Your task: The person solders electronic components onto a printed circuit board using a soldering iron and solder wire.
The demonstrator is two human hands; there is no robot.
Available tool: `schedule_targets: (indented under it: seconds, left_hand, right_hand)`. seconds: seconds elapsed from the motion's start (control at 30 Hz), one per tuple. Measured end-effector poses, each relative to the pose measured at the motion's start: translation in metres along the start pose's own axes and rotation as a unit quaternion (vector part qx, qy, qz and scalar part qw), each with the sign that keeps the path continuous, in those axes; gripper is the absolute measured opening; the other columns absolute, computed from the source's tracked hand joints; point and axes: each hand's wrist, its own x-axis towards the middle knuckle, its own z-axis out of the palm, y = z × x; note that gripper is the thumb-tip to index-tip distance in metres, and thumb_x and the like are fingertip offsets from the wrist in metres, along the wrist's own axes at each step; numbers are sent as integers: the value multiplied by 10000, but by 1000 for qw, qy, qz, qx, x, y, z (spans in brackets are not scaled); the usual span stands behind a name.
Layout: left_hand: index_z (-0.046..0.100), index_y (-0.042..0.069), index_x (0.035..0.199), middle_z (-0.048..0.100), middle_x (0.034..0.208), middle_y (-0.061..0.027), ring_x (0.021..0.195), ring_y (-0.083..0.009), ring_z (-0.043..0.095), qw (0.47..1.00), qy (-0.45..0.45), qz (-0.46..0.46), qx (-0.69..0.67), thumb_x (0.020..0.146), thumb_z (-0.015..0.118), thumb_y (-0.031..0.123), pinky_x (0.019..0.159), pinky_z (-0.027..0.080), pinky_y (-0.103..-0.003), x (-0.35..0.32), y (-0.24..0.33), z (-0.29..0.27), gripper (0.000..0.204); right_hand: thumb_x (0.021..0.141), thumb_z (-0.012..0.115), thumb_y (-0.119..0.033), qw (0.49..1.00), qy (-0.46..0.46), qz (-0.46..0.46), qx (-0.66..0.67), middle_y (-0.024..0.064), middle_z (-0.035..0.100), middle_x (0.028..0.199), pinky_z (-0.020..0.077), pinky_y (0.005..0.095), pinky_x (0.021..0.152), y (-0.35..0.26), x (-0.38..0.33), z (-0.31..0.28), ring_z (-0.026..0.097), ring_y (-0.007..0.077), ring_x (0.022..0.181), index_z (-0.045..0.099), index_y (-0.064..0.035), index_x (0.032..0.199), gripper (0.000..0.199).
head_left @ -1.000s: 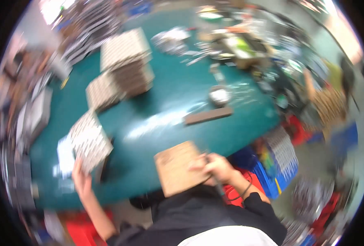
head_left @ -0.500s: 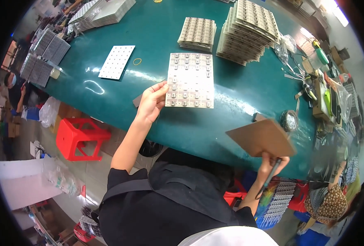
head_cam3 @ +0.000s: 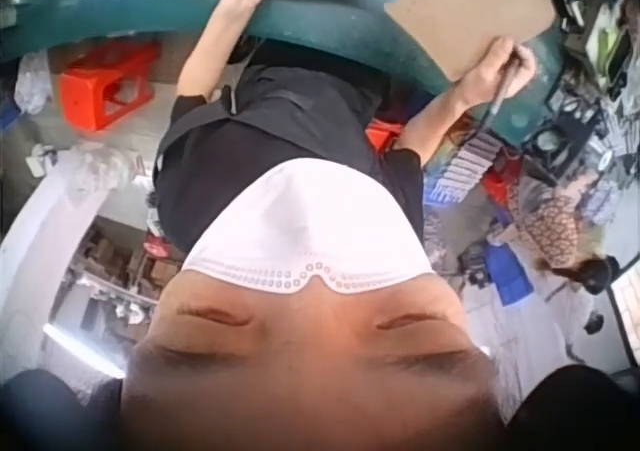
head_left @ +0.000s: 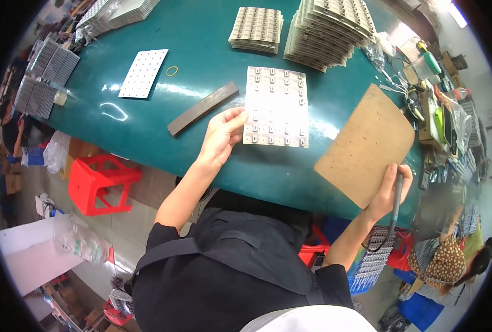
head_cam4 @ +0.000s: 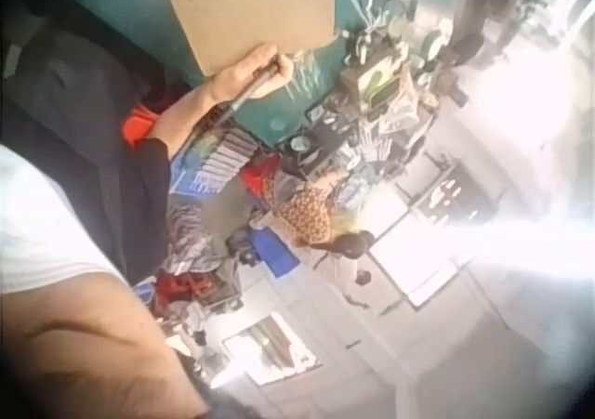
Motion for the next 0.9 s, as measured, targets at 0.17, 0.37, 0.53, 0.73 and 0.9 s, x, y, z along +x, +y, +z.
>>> schedule_targets:
  seconds: [0.17,0.37,0.53,0.73,0.9]
  left_hand:
    - [646,16,1098,633,819,50,577,11,428,1000,-14,2,21,905,706,170,488,298,-158,-5,-13,13,254]
    - [644,-7,1139,643,816,24,596,-5,484,997,-42,-2,61,926,681,150,511,363,-158,-18,-31,30,267]
    - [615,-35,1175,686,966,-48,803,-76,639,997,-69,-3,35,954,636,122,692,512,-203,-25,-40,38,271]
    - [602,-53,1187,684,1076,-88,921,-119,663,995,-94,3,42,963,622,106,822,539,-250,-24,-43,36,275]
    - [595,-71,1190,686,1074,-98,929,-126,664,995,-91,4,30,960,614,80,841,533,-254,-24,-42,37,276]
  right_hand:
    - [945,664,-82,995,-83,-49,-39,-33,461,837,363,204,645,-1,1,24,410,61,722,516,-70,942,149]
    - [919,717,-157,980,-197,26,-29,-37,470,762,367,209,598,1,-13,63,406,57,673,518,-58,906,223]
    - [918,720,-182,973,-218,53,-60,13,539,693,422,232,579,5,-14,74,465,75,629,522,-45,919,240]
    - [911,723,-163,971,-218,3,-96,51,557,658,445,250,554,11,-12,72,493,78,589,524,-38,936,237]
    - [909,708,-205,960,-216,-47,-171,88,527,551,444,337,465,13,-10,69,580,223,462,515,-63,936,241]
